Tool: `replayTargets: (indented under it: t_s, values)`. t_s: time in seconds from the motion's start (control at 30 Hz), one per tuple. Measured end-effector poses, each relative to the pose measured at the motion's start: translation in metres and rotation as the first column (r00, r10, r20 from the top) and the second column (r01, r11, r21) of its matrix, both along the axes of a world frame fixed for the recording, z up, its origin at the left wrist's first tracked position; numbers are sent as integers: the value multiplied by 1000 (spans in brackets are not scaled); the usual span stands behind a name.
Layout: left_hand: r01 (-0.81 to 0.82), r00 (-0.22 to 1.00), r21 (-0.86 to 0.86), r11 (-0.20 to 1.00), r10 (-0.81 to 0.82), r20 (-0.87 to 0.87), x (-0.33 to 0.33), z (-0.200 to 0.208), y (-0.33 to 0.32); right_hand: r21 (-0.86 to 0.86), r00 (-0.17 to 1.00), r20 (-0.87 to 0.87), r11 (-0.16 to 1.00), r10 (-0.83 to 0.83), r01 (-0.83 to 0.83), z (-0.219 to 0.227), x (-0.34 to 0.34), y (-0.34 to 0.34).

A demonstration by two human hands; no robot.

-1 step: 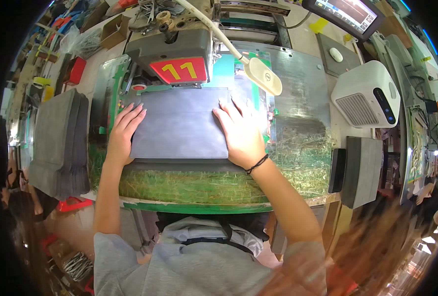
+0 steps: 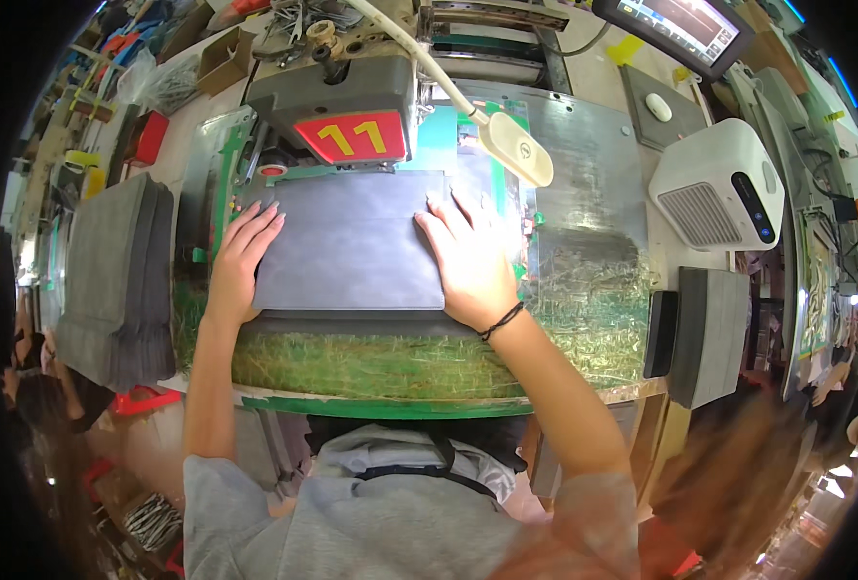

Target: The person operates a sewing machine to stitch rectangular gray fabric pieces. They repeatedly pick up a piece, place it under the presser foot, guide it through the machine, and then move the finished piece to a stack on the right. The process is continuous and repetitive.

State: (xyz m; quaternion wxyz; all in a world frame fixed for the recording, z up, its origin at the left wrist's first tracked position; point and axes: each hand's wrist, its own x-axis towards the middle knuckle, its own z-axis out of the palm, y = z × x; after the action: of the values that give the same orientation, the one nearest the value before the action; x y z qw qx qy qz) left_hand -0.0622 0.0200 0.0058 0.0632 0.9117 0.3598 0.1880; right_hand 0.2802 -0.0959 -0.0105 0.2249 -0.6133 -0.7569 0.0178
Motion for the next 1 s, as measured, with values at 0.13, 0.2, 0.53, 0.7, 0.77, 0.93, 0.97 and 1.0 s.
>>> replayTargets:
  t_s: [0.13, 0.2, 0.53, 0.7, 0.77, 0.93, 0.97, 1.0]
  values:
    - [-15, 1000, 4, 1000, 15, -17, -11, -2, 4, 8, 1000, -6, 1000, 1, -1, -2, -11, 5]
    - [-13, 999, 9, 1000, 13, -30, -16, 0, 5, 10, 1000, -3, 1000, -1, 1, -4, -17, 6]
    - [-36, 996, 12, 999, 37, -83, -42, 1, 14, 29, 1000, 4, 1000, -6, 6, -7, -44, 17]
    - [-27, 993, 26, 999, 30, -116, -46, 7, 15, 42, 999, -36, 999, -8, 10, -7, -51, 23]
    - [-26, 992, 23, 999, 29, -125, -45, 5, 16, 35, 999, -46, 999, -6, 7, -8, -46, 22]
    - [-43, 994, 2, 999, 43, -102, -34, -2, 14, 15, 999, -38, 1000, -11, 11, -8, -33, 17]
    - [-37, 993, 14, 999, 39, -107, -31, -2, 13, 12, 1000, -24, 1000, -14, 14, -6, -30, 16]
    - [-32, 993, 27, 999, 35, -112, -28, -2, 12, 9, 1000, -9, 1000, -16, 17, -4, -27, 15]
